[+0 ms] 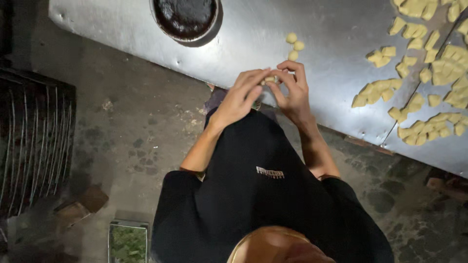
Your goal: The person picks up small portions of dough, fills them with a dark paste from a bowl, rolls them into balls, and places them onto a baking tray.
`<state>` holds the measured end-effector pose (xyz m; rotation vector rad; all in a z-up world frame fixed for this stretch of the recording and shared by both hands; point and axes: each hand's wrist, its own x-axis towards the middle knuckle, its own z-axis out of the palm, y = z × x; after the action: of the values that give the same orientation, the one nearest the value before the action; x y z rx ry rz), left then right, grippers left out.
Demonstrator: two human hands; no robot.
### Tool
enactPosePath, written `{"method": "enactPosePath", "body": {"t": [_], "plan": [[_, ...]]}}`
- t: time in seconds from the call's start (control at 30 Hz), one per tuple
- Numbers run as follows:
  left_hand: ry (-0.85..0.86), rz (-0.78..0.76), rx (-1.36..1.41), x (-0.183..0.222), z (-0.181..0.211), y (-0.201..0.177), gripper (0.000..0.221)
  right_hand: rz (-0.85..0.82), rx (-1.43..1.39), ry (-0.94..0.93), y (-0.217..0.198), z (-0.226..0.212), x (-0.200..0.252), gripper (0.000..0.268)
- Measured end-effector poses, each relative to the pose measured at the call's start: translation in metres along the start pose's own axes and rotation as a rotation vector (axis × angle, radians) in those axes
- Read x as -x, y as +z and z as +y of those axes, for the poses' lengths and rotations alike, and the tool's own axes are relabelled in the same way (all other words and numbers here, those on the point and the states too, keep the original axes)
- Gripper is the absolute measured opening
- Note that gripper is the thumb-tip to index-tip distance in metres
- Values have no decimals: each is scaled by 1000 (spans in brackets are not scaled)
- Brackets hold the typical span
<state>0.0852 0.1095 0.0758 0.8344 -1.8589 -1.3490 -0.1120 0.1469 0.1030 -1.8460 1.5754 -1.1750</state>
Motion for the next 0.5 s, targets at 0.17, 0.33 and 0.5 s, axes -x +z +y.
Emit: {"method": "enactPosePath", "body": {"t": [0.17,0.33,0.5], "plan": [[-12,156,-36,9,-21,35,33,37,-75,84,-3,-2,6,9],[-345,139,829,7,-55,32,32,10,12,-128,10,-19,-6,17],[-161,188,801,-7,-56,15,21,31,-63,81,23,-17,-28,13]]}}
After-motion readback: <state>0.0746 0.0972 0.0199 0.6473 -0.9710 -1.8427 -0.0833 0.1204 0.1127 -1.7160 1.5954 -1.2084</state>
